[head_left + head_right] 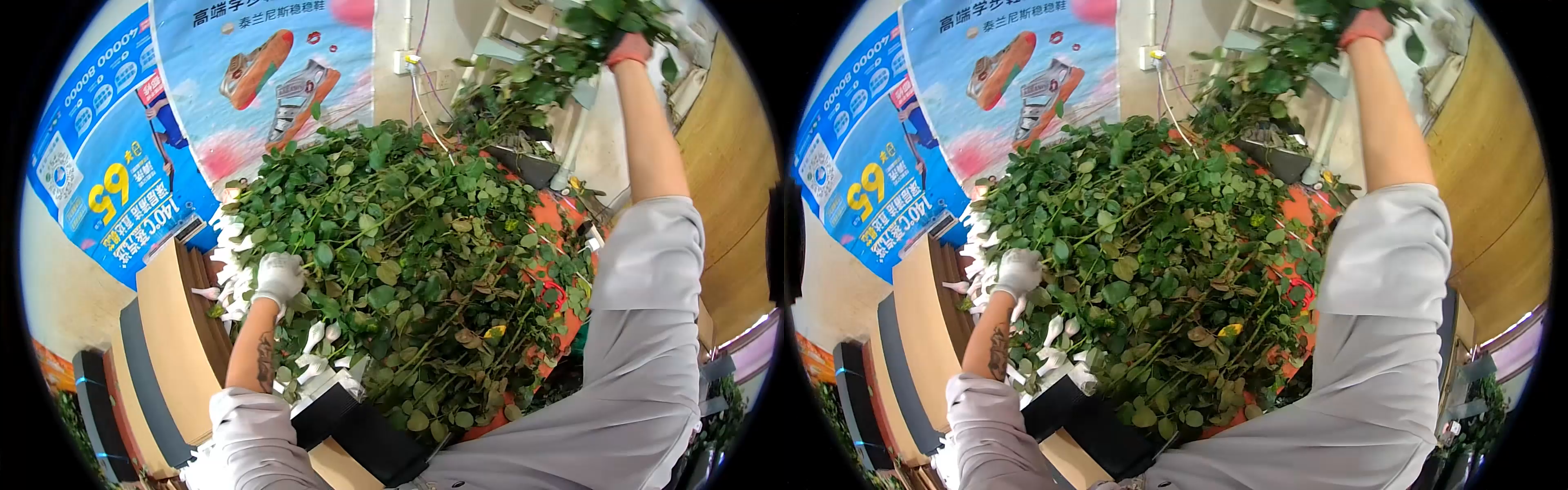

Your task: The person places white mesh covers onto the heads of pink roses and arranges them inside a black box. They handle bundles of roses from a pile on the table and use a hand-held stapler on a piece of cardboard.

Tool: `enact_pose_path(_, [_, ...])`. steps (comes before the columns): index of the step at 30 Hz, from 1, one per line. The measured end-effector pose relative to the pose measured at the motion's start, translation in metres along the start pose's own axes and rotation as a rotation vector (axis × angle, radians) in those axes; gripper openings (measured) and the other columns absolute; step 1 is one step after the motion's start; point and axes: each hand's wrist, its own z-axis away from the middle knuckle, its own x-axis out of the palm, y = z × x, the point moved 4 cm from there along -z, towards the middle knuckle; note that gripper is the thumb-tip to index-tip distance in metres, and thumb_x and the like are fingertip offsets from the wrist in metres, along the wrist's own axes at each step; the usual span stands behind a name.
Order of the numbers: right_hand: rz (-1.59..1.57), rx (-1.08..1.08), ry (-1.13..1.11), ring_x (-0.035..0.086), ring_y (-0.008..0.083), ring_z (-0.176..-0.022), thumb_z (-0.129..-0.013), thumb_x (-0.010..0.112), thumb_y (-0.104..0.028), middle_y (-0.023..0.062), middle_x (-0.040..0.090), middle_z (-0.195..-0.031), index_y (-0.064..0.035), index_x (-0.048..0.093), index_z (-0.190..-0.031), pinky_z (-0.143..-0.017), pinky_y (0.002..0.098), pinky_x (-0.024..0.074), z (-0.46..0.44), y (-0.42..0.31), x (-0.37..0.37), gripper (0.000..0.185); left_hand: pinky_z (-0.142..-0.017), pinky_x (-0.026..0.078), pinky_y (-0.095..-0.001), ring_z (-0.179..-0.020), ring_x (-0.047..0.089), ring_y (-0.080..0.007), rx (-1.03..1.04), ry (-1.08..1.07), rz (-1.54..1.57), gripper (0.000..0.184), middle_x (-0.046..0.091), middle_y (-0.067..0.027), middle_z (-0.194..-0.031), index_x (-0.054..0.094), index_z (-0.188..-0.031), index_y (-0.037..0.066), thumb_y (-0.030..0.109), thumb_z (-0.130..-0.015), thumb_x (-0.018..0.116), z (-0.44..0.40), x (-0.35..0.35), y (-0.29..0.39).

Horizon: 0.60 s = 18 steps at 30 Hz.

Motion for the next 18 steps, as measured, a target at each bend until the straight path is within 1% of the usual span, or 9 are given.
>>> enact_pose_path(1, [-0.106,0.049,0.052,0.052,0.0296,-0.104,-0.079,0.058,-0.017,0.0137,0.058,-0.107,-0.0057,0.051,-0.117,-0.093,0.0377,0.0405,-0.009,0.022,-0.017,0.04,-0.082,0.044,-0.0394,-0.091,0.059,-0.028,-0.03,-0.042,0.097,0.02,0.063,-0.0096,-0.089,0.06,-0.084,0.011,0.03,-0.079,0.054,0.0,-0.016,0.0])
enact_pose_path(4, [-0.424,0.099,0.125,0.051,0.0278,-0.105,-0.079,0.059,-0.015,0.0133,0.057,-0.108,-0.005,0.05,-0.118,-0.093,0.0366,0.0404,-0.019,0.051,-0.047,0.042,-0.071,0.045,-0.0454,-0.082,0.058,-0.0369,0.068,0.199,0.238,0.026,0.061,-0.0183,-0.081,0.058,-0.084,0.004,0.029,-0.08,0.051,-0.003,-0.062,-0.022])
enact_pose_path(7, [-0.629,0.032,0.051,0.051,0.026,-0.105,-0.078,0.059,-0.013,0.0128,0.056,-0.109,-0.0043,0.049,-0.119,-0.094,0.0356,0.0404,-0.008,0.029,-0.038,0.043,-0.07,0.048,-0.0415,-0.079,0.061,-0.0354,0.018,0.035,0.195,0.026,0.062,-0.0182,-0.081,0.059,-0.093,0.001,0.023,-0.084,0.048,0.011,-0.07,-0.057])
enact_pose_path(9, [-0.678,-0.044,-0.076,0.05,0.0248,-0.106,-0.078,0.06,-0.012,0.0125,0.056,-0.109,-0.0039,0.048,-0.12,-0.094,0.0349,0.0404,0.017,-0.013,-0.015,0.044,-0.063,0.05,-0.0384,-0.071,0.063,-0.0274,-0.229,-0.621,1.701,0.027,0.063,-0.0105,-0.072,0.06,-0.096,0.003,0.026,-0.089,0.047,0.016,-0.012,-0.081])
enact_pose_path(11, [-0.644,-0.139,-0.218,0.05,0.0236,-0.107,-0.078,0.06,-0.011,0.0123,0.055,-0.11,-0.0034,0.047,-0.121,-0.094,0.0343,0.0404,0.052,-0.068,0.016,0.046,-0.051,0.049,-0.028,-0.059,0.061,-0.0158,0.001,-0.419,0.885,0.031,0.064,-0.0071,-0.072,0.058,-0.094,0.001,0.032,-0.09,0.055,0.044,-0.045,-0.053])
enact_pose_path(14, [-0.494,-0.259,-0.372,0.05,0.0219,-0.108,-0.078,0.061,-0.009,0.0118,0.055,-0.111,-0.0028,0.046,-0.122,-0.094,0.0332,0.0404,0.11,-0.148,0.069,0.047,-0.052,0.048,-0.0244,-0.057,0.059,-0.0115,-0.08,-0.356,0.821,0.026,0.062,-0.0039,-0.069,0.058,-0.091,0.002,0.028,-0.088,0.059,0.047,-0.029,-0.042])
enact_pose_path(16, [-0.456,-0.173,-0.326,0.049,0.0207,-0.108,-0.077,0.061,-0.008,0.0115,0.054,-0.111,-0.0023,0.045,-0.123,-0.094,0.0326,0.0404,0.136,-0.174,0.091,0.049,-0.054,0.048,-0.0244,-0.059,0.06,-0.0118,-0.034,-0.301,0.683,0.026,0.061,-0.0037,-0.07,0.058,-0.091,0.002,0.028,-0.088,0.058,0.043,-0.014,-0.051])
enact_pose_path(17, [-0.473,-0.071,-0.243,0.051,0.0221,-0.105,-0.078,0.062,-0.014,0.012,0.056,-0.109,-0.0031,0.045,-0.122,-0.092,0.0325,0.0416,0.135,-0.17,0.085,0.049,-0.056,0.049,-0.0244,-0.06,0.061,-0.0121,0.002,-0.237,0.552,0.026,0.061,-0.0035,-0.07,0.058,-0.091,0.001,0.027,-0.088,0.058,0.044,-0.01,-0.056])
enact_pose_path(18, [-0.496,0.029,-0.158,0.053,0.0235,-0.102,-0.078,0.062,-0.021,0.0125,0.057,-0.107,-0.0039,0.046,-0.121,-0.09,0.0325,0.0428,0.134,-0.165,0.079,0.05,-0.055,0.047,-0.0249,-0.058,0.058,-0.0115,0.041,-0.177,0.631,0.027,0.058,-0.002,-0.069,0.057,-0.091,0.0,0.027,-0.089,0.057,0.053,-0.015,-0.053])
